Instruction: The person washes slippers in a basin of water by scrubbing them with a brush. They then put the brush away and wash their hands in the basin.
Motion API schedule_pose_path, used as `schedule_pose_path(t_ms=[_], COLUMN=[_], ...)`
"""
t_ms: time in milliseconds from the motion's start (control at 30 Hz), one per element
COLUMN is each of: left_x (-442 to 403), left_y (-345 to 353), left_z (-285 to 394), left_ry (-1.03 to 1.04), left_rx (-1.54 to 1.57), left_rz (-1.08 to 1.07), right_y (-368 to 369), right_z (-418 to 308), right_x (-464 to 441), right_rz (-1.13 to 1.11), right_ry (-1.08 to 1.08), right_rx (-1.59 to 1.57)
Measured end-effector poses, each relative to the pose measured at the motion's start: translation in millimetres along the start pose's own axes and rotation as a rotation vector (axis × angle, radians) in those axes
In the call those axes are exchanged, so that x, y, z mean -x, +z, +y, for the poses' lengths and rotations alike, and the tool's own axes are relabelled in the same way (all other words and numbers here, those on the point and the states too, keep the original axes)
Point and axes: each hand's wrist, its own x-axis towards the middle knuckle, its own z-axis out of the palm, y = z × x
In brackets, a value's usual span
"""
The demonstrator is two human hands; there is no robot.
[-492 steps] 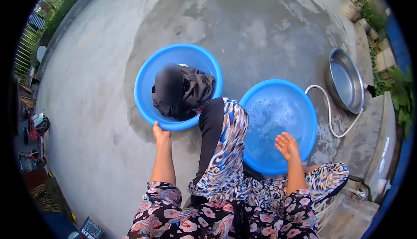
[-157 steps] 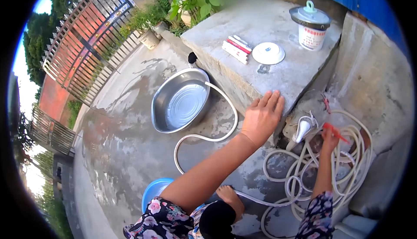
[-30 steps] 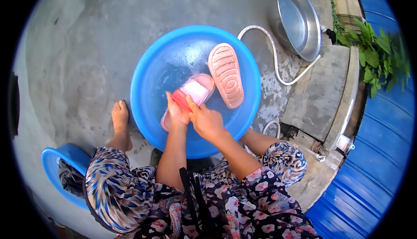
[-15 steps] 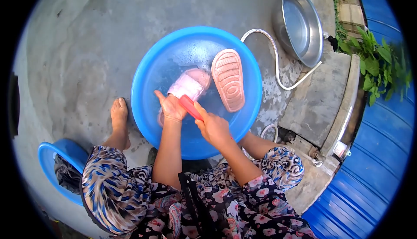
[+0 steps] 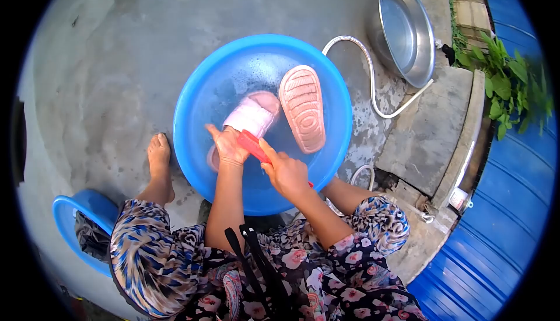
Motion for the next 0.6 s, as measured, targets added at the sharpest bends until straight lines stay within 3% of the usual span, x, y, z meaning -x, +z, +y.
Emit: schedule_pose_path(t_ms=[100,200,367,467,600], left_x=[-4,4,-3,3,3], left_y=[-13,-5,-14,-2,-2], left_z=[-5,-14,4,-2,-18], left_ry=[-0.003,0.068,0.105,-0.012,-0.004], left_rx=[0.005,-0.154,0.000,-0.005,-0.116], left_rz=[0.175,0.186,0.120,-0.062,0.060], right_y=[-1,10,6,2,-2], right_z=[-7,-23,-4,16,1], right_x=[-32,-87,-36,8,-36], right_rz=[-0.025,-0.105,-0.008,0.022,0.049], right_ry=[-0.069,-0.077,-0.117,0.032,-0.016], right_rx=[0.136,0.183,0.066,-0.019,0.079])
